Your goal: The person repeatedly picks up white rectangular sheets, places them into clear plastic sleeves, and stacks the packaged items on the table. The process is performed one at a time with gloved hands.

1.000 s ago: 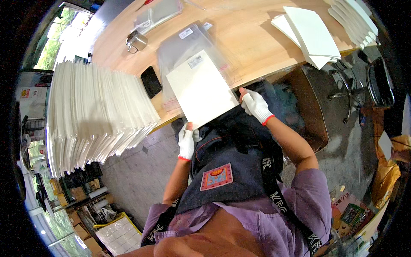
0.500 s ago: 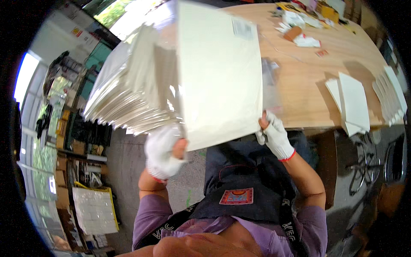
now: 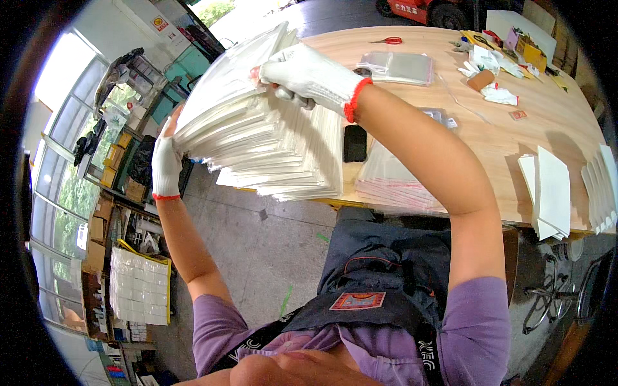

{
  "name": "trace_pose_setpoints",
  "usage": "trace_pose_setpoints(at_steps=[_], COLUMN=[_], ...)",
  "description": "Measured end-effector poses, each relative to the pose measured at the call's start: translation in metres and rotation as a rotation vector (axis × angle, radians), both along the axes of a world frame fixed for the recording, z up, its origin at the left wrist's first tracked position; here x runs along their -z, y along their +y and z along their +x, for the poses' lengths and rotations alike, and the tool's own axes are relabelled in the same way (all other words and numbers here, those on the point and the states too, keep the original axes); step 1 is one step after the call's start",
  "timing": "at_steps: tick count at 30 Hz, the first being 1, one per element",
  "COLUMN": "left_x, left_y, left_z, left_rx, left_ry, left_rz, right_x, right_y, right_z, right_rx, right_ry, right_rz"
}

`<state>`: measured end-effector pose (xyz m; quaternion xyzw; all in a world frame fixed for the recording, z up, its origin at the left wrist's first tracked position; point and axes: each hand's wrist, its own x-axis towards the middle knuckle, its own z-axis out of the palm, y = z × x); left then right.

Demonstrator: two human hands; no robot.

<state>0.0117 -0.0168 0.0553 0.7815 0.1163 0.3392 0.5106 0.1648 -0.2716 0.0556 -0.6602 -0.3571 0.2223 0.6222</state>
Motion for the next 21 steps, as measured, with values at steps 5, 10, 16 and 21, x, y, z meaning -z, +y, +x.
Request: trace_pose_setpoints(at_steps=[5, 10, 16, 21], left_x=[0.09, 0.281, 0.436, 0.391], left_y=[0.02, 0.026, -0.083, -0.172], left_z=[0.008, -0.038, -0.087, -0.033], left_rx=[0.193, -0.27, -0.113, 0.37], left_ry=[-0.401, -0.207, 0.234, 0.152], left_rz=[-0.622, -0.425, -0.359, 0.422], right_x=[0.048, 0.169, 0.286, 0.315], right_y=[-0.048, -0.167, -0.378, -0.493], right_z=[0.015, 0.008, -0.019, -0.024], right_rx=[-0.064, 0.235, 1.497, 1.464], right_ry=[0.111, 0.249, 0.286, 0.84], right_rz=[0.252, 0.11, 0.056, 0.488])
